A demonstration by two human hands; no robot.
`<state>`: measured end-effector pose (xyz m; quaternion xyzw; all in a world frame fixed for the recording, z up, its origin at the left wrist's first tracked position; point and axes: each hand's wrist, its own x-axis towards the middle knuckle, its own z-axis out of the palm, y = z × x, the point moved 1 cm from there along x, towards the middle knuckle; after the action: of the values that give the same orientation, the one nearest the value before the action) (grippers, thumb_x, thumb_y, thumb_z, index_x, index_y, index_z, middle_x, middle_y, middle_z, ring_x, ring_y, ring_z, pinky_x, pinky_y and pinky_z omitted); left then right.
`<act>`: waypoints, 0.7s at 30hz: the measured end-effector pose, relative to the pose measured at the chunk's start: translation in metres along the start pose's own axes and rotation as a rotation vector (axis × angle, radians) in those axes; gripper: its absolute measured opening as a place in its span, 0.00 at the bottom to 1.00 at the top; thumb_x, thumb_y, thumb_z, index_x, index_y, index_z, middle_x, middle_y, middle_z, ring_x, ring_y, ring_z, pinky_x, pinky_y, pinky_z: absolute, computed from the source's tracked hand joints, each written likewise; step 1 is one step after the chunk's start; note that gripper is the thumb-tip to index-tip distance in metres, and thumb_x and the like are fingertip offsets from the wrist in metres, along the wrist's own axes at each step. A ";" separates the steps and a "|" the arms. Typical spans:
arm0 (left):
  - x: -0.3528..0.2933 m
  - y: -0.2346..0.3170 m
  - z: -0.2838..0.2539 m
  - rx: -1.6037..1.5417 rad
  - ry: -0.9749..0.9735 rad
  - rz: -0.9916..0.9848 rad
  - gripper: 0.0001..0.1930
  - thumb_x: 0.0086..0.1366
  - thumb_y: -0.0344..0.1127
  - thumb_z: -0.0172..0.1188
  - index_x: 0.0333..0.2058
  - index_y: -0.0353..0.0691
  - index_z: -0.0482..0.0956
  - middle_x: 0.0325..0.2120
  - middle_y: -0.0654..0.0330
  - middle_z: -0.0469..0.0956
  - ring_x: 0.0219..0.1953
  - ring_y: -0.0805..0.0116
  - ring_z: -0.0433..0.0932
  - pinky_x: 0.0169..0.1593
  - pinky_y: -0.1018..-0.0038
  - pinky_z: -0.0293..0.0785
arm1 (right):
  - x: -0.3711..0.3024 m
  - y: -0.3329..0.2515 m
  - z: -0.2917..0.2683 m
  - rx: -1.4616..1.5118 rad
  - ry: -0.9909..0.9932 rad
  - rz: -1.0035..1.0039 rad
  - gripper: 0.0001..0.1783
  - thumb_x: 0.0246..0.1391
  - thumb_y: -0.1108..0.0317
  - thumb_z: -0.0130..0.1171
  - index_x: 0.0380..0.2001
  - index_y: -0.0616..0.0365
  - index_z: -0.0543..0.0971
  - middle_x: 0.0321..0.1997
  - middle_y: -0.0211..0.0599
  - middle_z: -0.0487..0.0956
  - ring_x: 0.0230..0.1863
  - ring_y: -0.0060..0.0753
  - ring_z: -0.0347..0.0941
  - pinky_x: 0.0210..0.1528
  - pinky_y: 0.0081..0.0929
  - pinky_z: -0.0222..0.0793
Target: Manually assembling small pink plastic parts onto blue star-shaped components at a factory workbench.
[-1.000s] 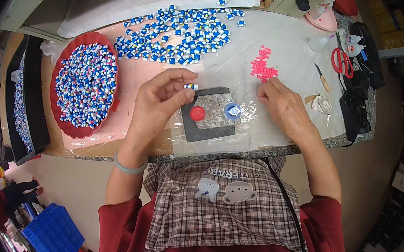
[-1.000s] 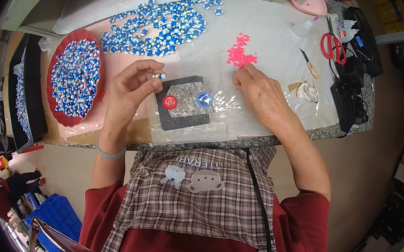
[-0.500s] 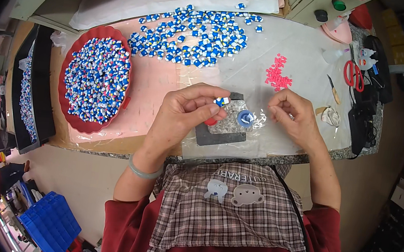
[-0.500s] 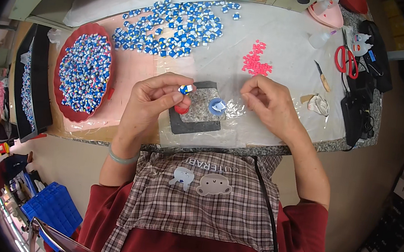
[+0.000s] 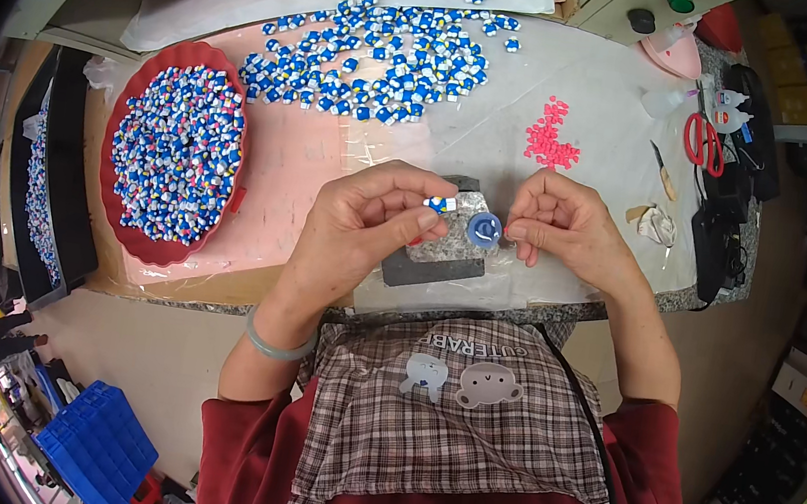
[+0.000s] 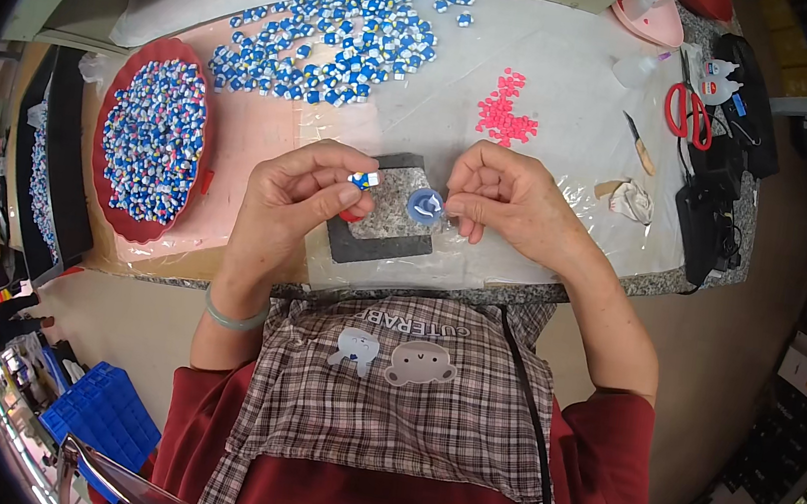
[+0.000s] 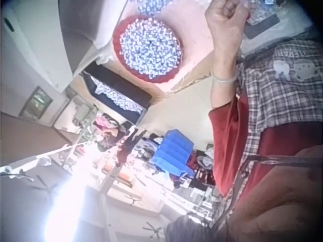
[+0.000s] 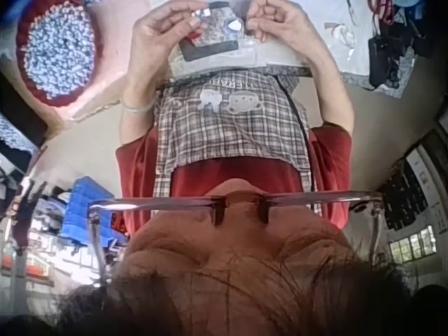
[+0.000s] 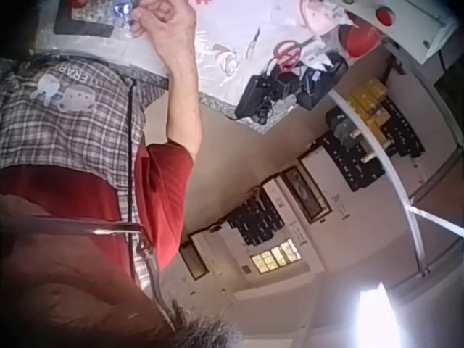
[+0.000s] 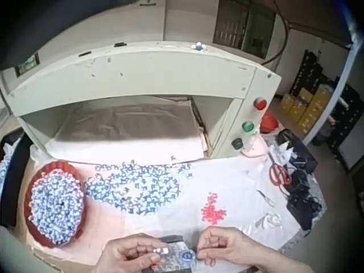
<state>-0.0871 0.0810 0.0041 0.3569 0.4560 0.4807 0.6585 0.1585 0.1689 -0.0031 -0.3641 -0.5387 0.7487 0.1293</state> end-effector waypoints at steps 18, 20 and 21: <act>-0.002 -0.001 0.002 -0.019 -0.012 0.039 0.12 0.66 0.21 0.59 0.48 0.29 0.79 0.42 0.57 0.81 0.40 0.72 0.82 0.46 0.76 0.79 | 0.002 -0.013 0.009 -0.234 0.053 0.085 0.10 0.57 0.80 0.63 0.38 0.60 0.72 0.27 0.30 0.78 0.25 0.16 0.74 0.27 0.16 0.71; -0.001 -0.001 0.002 -0.003 -0.027 0.088 0.12 0.65 0.21 0.60 0.48 0.28 0.79 0.43 0.57 0.80 0.40 0.71 0.82 0.47 0.76 0.80 | 0.001 -0.017 0.011 -0.314 0.071 0.084 0.10 0.57 0.80 0.63 0.38 0.61 0.72 0.27 0.30 0.78 0.25 0.15 0.73 0.27 0.16 0.71; -0.001 -0.002 0.003 -0.002 -0.026 0.089 0.12 0.65 0.21 0.60 0.48 0.28 0.79 0.43 0.57 0.80 0.40 0.71 0.82 0.47 0.76 0.80 | 0.000 -0.017 0.012 -0.315 0.070 0.083 0.10 0.57 0.80 0.63 0.38 0.61 0.72 0.27 0.30 0.78 0.25 0.15 0.73 0.27 0.16 0.71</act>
<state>-0.0842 0.0790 0.0034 0.3823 0.4307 0.5054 0.6426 0.1470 0.1672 0.0135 -0.4276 -0.6291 0.6465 0.0582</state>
